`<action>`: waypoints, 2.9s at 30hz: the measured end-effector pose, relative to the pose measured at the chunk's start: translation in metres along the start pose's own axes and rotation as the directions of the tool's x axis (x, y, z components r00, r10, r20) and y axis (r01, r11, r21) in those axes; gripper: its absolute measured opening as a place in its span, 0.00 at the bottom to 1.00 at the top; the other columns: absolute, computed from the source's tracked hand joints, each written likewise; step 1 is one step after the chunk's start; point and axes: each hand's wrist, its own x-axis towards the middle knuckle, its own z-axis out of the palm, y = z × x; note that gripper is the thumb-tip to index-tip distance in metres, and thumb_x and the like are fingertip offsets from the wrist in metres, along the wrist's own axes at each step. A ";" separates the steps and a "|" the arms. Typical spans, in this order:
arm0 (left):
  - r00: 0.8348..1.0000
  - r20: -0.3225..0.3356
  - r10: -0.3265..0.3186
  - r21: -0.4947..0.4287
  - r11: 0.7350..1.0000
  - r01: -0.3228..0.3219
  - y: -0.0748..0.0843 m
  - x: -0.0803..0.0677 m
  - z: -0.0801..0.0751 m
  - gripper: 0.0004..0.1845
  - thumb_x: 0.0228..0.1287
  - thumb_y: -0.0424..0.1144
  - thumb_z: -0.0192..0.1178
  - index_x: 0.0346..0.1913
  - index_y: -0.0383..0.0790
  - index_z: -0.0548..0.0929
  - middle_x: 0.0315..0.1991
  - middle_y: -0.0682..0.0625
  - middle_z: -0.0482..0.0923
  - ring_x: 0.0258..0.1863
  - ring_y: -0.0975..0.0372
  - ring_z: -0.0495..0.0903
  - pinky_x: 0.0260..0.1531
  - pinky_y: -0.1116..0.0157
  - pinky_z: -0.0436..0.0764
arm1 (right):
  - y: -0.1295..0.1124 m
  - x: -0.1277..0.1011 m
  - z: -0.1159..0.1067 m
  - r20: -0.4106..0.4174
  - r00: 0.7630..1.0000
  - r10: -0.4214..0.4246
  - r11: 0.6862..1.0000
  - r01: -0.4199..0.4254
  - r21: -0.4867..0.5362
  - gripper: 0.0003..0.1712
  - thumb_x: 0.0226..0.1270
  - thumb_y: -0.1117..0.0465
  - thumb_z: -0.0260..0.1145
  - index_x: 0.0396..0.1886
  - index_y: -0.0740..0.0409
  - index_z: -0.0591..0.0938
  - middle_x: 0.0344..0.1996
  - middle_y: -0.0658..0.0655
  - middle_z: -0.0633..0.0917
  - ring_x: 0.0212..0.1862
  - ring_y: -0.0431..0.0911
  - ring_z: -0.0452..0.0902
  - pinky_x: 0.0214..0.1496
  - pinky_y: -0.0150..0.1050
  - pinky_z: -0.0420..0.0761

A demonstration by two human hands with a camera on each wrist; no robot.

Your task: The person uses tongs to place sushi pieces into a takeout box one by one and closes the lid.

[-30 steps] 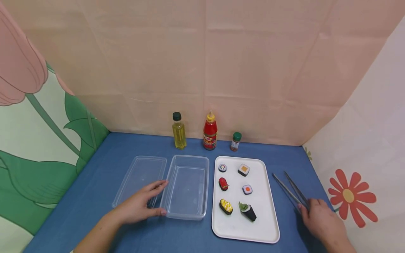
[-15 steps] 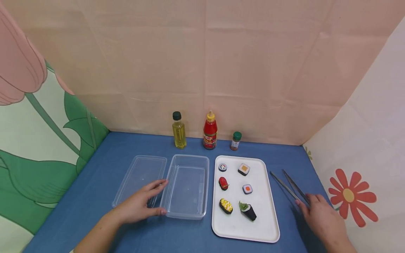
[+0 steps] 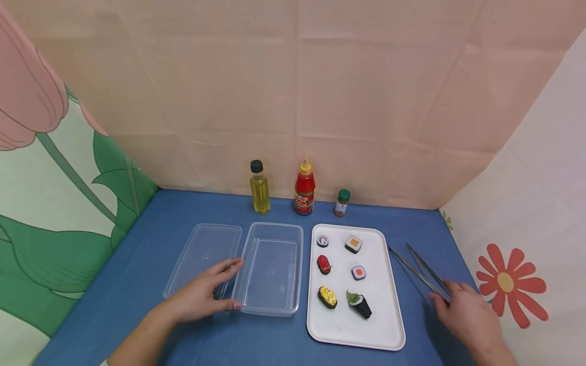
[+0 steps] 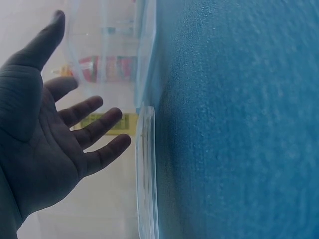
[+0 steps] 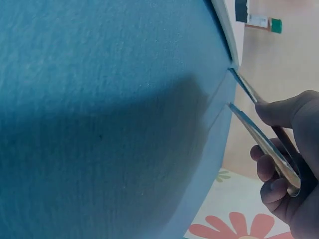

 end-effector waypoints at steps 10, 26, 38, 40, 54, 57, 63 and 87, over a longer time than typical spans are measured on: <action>1.000 0.002 0.005 -0.014 1.000 -0.005 0.000 -0.001 -0.001 0.52 0.58 0.69 0.69 0.82 0.62 0.59 0.81 0.54 0.55 0.78 0.46 0.59 0.65 0.37 0.70 | -0.013 -0.001 -0.001 -0.130 0.991 0.015 0.999 -0.009 0.044 0.39 0.54 0.50 0.83 0.54 0.76 0.80 0.40 0.77 0.82 0.38 0.69 0.80 0.37 0.66 0.83; 1.000 0.009 0.007 -0.044 0.999 -0.007 -0.002 0.001 0.001 0.52 0.60 0.64 0.72 0.83 0.58 0.58 0.81 0.50 0.56 0.78 0.44 0.59 0.67 0.37 0.68 | -0.052 0.004 -0.005 -0.147 0.989 -0.004 0.989 0.025 0.144 0.37 0.58 0.50 0.82 0.59 0.69 0.81 0.45 0.74 0.84 0.43 0.67 0.80 0.42 0.66 0.80; 1.000 0.007 0.030 -0.044 0.999 -0.029 -0.001 0.006 0.000 0.52 0.60 0.62 0.72 0.83 0.51 0.59 0.81 0.47 0.56 0.78 0.45 0.58 0.68 0.38 0.67 | -0.075 0.009 0.001 -0.265 0.958 -0.107 0.964 0.166 0.209 0.34 0.54 0.50 0.84 0.55 0.65 0.86 0.45 0.70 0.87 0.45 0.65 0.84 0.43 0.64 0.81; 0.999 0.007 0.037 -0.047 0.998 -0.036 0.000 0.007 0.000 0.52 0.60 0.62 0.72 0.83 0.51 0.59 0.81 0.46 0.56 0.78 0.44 0.58 0.68 0.37 0.67 | -0.077 0.010 0.001 -0.270 0.956 -0.118 0.960 0.179 0.215 0.34 0.55 0.48 0.83 0.56 0.64 0.86 0.47 0.70 0.87 0.48 0.67 0.83 0.45 0.65 0.80; 0.998 0.034 0.043 -0.074 0.996 -0.041 -0.001 0.008 0.003 0.52 0.60 0.62 0.72 0.83 0.52 0.59 0.81 0.47 0.57 0.78 0.44 0.58 0.69 0.37 0.66 | -0.093 0.010 0.017 -0.239 0.948 -0.208 0.938 0.263 0.227 0.29 0.56 0.47 0.83 0.53 0.59 0.89 0.43 0.63 0.90 0.41 0.57 0.86 0.40 0.60 0.82; 0.999 0.038 0.035 -0.077 0.997 -0.032 0.000 0.007 0.004 0.52 0.61 0.63 0.71 0.83 0.52 0.59 0.81 0.48 0.56 0.78 0.43 0.58 0.68 0.37 0.66 | -0.097 0.012 0.020 -0.234 0.947 -0.220 0.933 0.274 0.232 0.29 0.55 0.48 0.83 0.53 0.58 0.89 0.43 0.62 0.90 0.39 0.54 0.85 0.40 0.58 0.82; 0.999 0.041 0.015 -0.078 0.997 -0.011 -0.002 0.005 0.003 0.52 0.61 0.63 0.71 0.83 0.54 0.58 0.81 0.49 0.56 0.78 0.44 0.58 0.68 0.36 0.66 | -0.105 0.018 0.023 -0.190 0.955 -0.229 0.939 0.268 0.216 0.28 0.57 0.47 0.82 0.54 0.57 0.89 0.40 0.58 0.89 0.33 0.46 0.78 0.35 0.49 0.79; 0.999 0.031 -0.012 -0.070 0.997 0.014 0.001 0.002 0.002 0.53 0.59 0.64 0.72 0.83 0.55 0.59 0.81 0.48 0.57 0.78 0.43 0.58 0.67 0.35 0.67 | -0.118 0.025 0.024 -0.154 0.956 -0.250 0.939 0.279 0.204 0.23 0.59 0.53 0.81 0.52 0.58 0.90 0.22 0.44 0.82 0.23 0.38 0.68 0.26 0.38 0.68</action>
